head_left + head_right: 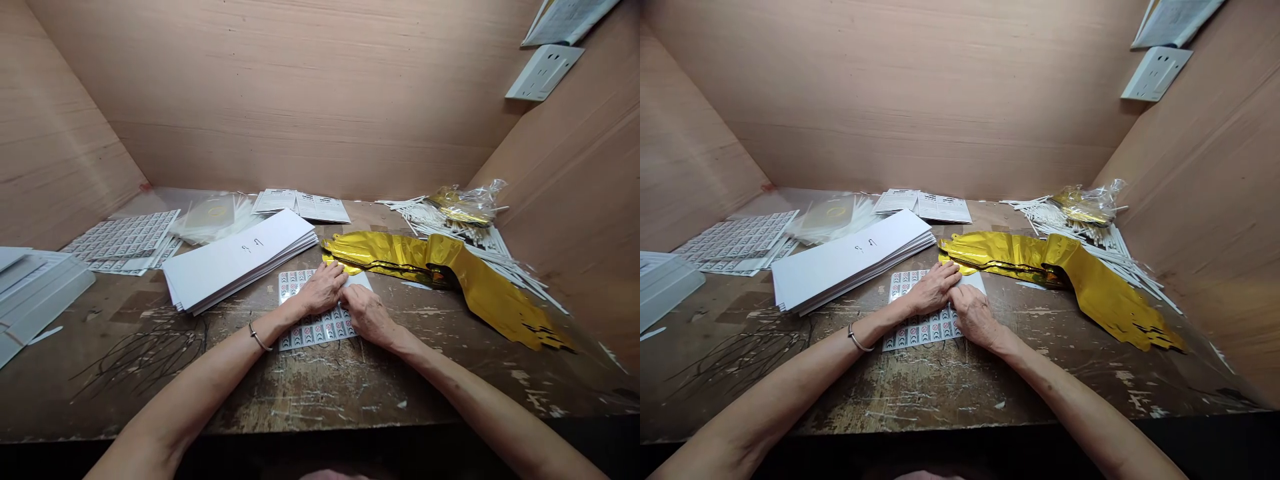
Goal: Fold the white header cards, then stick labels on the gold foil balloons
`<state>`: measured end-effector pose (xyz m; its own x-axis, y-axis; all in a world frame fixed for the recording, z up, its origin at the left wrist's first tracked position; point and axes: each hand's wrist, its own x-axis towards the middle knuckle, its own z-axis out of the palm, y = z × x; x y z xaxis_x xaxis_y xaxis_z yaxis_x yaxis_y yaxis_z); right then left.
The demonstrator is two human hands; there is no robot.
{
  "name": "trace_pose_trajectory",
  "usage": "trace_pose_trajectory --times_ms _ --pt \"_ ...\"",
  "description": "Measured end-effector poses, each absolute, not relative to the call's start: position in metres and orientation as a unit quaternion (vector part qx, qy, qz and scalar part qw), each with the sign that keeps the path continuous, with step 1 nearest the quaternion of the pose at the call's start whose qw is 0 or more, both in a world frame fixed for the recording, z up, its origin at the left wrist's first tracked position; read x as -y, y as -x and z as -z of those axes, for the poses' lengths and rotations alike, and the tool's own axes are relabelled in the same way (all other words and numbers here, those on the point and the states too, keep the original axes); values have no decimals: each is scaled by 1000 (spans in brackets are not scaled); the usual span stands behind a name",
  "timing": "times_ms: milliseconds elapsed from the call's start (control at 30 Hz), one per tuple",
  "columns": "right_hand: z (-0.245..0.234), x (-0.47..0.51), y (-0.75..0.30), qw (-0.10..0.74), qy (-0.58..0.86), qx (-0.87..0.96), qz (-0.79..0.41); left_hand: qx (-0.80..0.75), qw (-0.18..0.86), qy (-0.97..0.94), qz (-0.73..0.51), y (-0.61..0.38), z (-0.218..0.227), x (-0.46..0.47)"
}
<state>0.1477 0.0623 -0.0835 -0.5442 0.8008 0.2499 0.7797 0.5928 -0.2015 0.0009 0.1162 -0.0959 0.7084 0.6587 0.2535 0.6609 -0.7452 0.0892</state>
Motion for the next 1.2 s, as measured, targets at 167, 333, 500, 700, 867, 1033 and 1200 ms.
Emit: trace_pose_trajectory --times_ms 167,333,500,700,867,1033,1200 --pt "72 -61 -156 226 442 840 -219 360 -4 921 146 -1 94 -115" --pt "44 -66 -169 297 457 757 -360 358 -10 920 161 -2 91 -114" --pt "28 -103 -172 339 461 704 -421 357 -9 919 166 -2 88 -113" --pt "35 -110 -165 258 460 774 -351 356 -15 918 175 -1 91 -112" --pt "61 -73 -162 155 487 837 -198 355 -8 920 164 -1 96 -115" --pt "71 -66 -156 139 547 809 -163 359 -2 920 157 0 97 -115" --pt "77 -65 -154 154 490 855 -74 361 -2 921 150 0 95 -114"
